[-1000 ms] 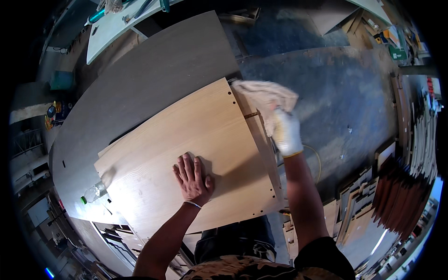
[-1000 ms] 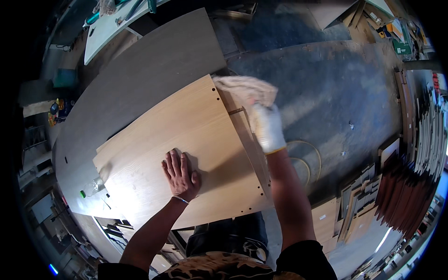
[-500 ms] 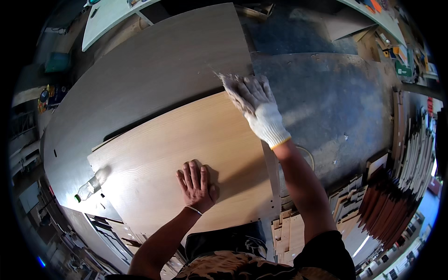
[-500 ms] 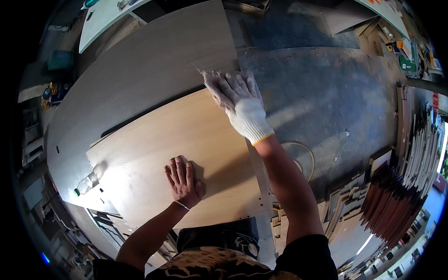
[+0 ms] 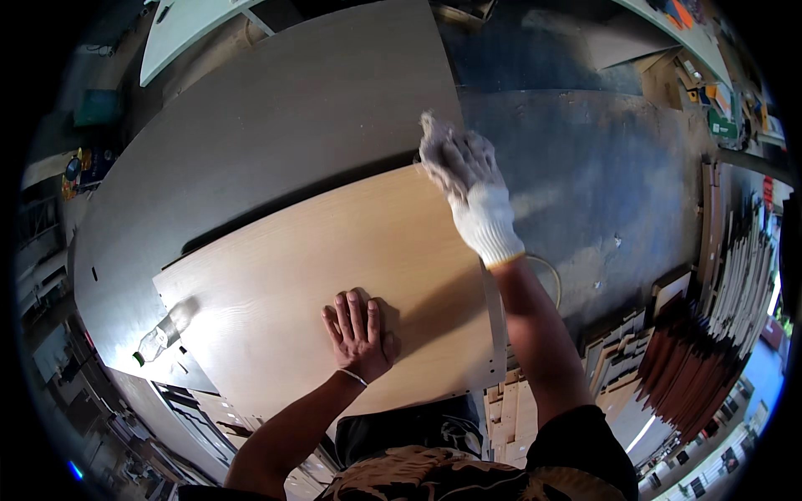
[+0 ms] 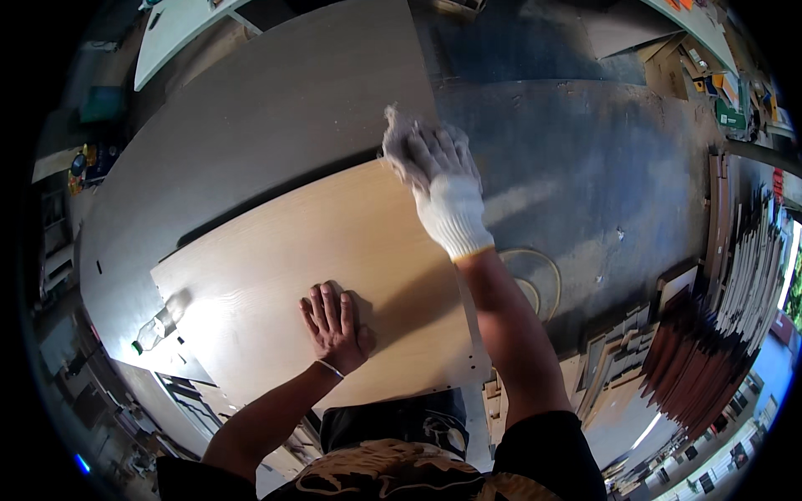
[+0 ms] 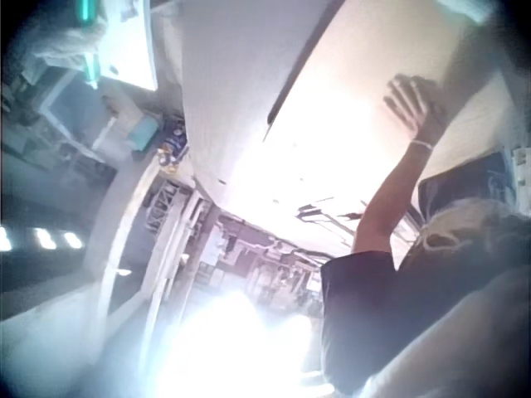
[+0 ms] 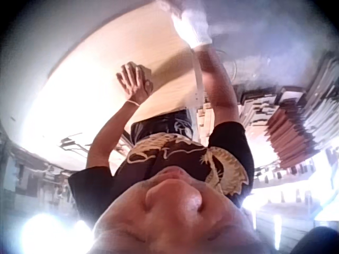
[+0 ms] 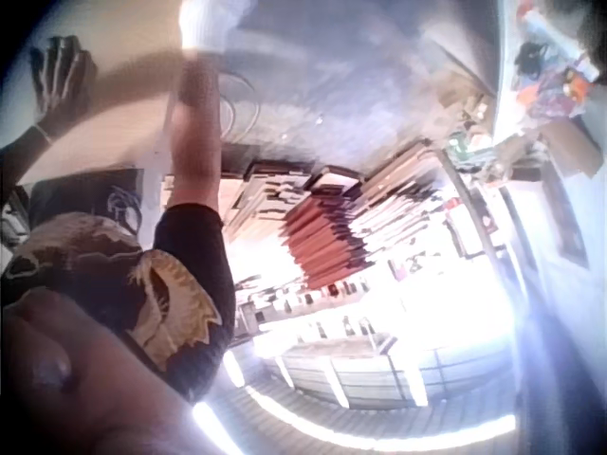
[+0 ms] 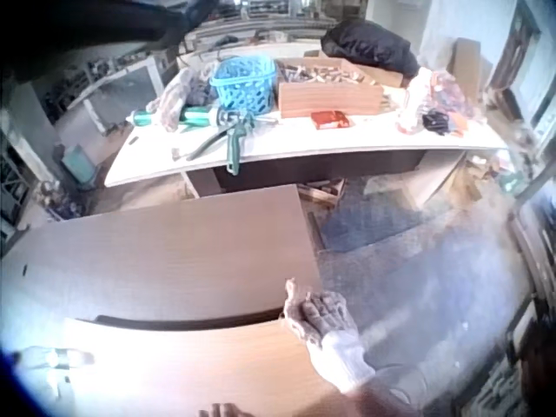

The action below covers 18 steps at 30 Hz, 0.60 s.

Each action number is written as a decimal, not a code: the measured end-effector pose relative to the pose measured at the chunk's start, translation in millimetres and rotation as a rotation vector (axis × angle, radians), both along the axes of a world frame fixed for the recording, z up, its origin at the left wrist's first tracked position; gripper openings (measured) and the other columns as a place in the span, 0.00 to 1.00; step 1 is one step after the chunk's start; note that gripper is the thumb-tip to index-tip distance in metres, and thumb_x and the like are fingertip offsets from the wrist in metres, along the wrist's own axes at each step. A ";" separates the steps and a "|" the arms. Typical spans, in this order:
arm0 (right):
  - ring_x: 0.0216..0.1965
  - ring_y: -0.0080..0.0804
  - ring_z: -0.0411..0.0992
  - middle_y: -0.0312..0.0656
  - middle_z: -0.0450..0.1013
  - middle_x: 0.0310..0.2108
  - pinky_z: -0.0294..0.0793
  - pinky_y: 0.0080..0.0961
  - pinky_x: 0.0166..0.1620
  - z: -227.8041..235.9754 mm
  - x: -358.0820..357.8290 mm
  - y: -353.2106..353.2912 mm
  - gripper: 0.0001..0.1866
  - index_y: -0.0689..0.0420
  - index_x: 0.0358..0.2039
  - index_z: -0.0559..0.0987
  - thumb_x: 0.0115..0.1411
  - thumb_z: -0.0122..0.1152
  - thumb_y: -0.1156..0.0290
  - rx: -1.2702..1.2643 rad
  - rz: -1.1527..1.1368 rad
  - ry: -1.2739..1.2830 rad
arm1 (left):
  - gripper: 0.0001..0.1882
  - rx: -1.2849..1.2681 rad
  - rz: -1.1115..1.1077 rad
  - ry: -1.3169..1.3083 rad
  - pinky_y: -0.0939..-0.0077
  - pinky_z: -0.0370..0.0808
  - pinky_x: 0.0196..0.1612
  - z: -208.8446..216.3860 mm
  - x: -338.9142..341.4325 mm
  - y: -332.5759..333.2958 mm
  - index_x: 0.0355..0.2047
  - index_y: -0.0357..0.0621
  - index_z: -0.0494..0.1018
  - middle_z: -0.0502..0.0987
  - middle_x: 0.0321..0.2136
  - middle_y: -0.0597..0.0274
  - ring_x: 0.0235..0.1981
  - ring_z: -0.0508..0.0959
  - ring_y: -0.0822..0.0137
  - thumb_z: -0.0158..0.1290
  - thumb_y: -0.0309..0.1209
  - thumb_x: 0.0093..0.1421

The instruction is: The person wipes the surface of a wooden panel with a cloth, then uses a utility knife to scrape edges and corners. They repeatedly apply liquid from a bottle onto the cloth and continue wiping the panel. The person handles multiple panels, placing them on a stack after cleaning.

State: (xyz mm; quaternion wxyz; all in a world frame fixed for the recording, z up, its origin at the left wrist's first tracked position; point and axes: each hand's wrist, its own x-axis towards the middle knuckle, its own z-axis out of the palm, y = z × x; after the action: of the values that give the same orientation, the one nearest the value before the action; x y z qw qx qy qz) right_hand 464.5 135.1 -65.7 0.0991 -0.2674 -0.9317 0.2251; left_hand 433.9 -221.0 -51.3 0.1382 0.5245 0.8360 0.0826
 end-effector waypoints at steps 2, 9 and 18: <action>0.70 0.51 0.62 0.49 0.66 0.68 0.53 0.49 0.74 18.3 -27.4 6.2 0.30 0.54 0.67 0.71 0.63 0.60 0.67 -0.086 -0.075 -0.060 | 0.44 -0.016 0.008 -0.010 0.20 0.38 0.70 -1.4 -7.4 3.3 0.74 0.38 0.49 0.46 0.73 0.27 0.74 0.43 0.23 0.46 0.45 0.62; 0.70 0.48 0.61 0.46 0.64 0.70 0.55 0.48 0.73 3.6 -29.9 9.7 0.31 0.55 0.68 0.68 0.65 0.59 0.68 0.017 -0.059 -0.075 | 0.45 -0.042 0.029 -0.059 0.20 0.38 0.70 -1.1 -3.8 0.2 0.74 0.39 0.50 0.45 0.74 0.29 0.75 0.43 0.27 0.51 0.43 0.59; 0.57 0.39 0.75 0.50 0.75 0.56 0.78 0.34 0.59 24.9 37.0 66.6 0.20 0.63 0.60 0.72 0.70 0.58 0.70 -1.213 -0.766 1.017 | 0.48 0.012 0.054 -0.046 0.19 0.41 0.69 -1.5 -2.1 0.9 0.74 0.43 0.52 0.48 0.74 0.31 0.75 0.46 0.28 0.57 0.45 0.57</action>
State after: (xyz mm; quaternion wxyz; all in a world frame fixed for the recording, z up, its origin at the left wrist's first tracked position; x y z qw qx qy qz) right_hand 501.5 201.7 -40.8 0.4116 -0.4355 -0.3407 0.7245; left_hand 431.7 -220.0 -52.8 0.1518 0.5004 0.8461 0.1035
